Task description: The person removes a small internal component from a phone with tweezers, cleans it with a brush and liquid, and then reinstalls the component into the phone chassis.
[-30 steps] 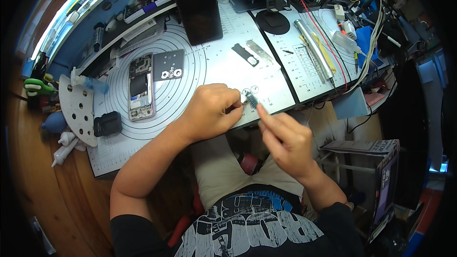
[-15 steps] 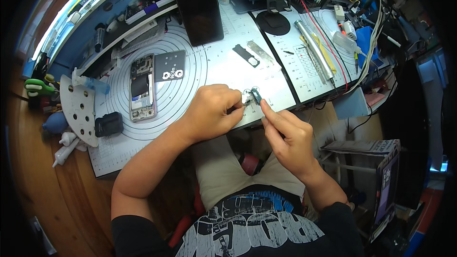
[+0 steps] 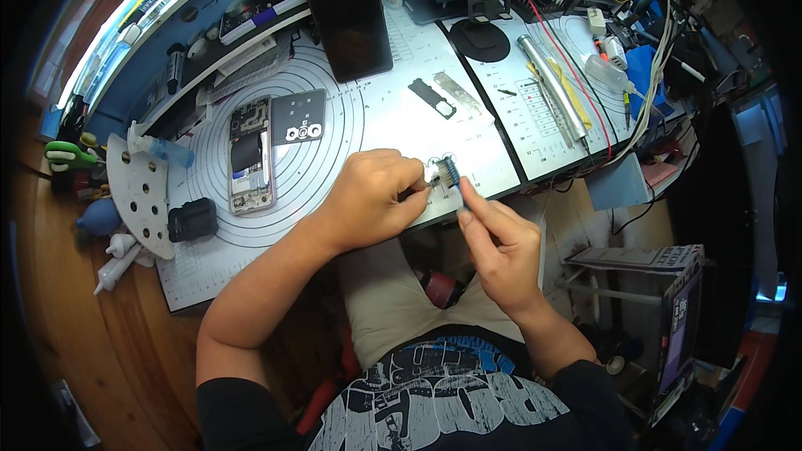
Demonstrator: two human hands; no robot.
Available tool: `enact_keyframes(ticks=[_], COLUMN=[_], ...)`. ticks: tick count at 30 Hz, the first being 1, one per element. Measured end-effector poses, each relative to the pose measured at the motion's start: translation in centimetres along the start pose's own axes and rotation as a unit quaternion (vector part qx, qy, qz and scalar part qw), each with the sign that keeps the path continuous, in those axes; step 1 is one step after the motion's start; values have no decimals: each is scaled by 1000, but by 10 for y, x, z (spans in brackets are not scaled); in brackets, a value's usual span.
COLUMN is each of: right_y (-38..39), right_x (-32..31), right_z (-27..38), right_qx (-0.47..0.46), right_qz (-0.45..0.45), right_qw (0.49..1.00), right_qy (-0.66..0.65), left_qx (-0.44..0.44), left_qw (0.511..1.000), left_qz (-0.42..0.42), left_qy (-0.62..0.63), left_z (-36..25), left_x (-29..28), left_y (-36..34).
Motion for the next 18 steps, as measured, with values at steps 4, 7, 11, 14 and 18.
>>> enact_keyframes(ticks=[4,7,11,14,18], right_y=[0,0,-5,-1,-4], right_x=[0,3,-2,1,-5], right_z=[3,-4,-6,-9,-3], right_qx=[-33,-14,39,18,32], right_qz=[21,0,-11,-10,18], right_qw=[999,1000,999,999,999], right_qy=[16,11,-22,-25,-25], left_qx=[4,1,-5,-6,-7], left_qw=[1000,1000,1000,1000,1000], left_qz=[0,-3,6,4,19], left_qy=[1,1,5,1,-1], left_z=[-1,-1,-1,-2,-3], left_x=[0,0,0,-1,0], left_y=[-1,0,-1,0,-2])
Point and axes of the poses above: each hand's wrist, its own y-axis away from the middle knuckle, its own x-axis out of the palm, z = x × y, the point moved 3 cm from there along -y, towards the middle knuckle, and after that the axes turned 3 degrees about -x, right-handed, at the moved point
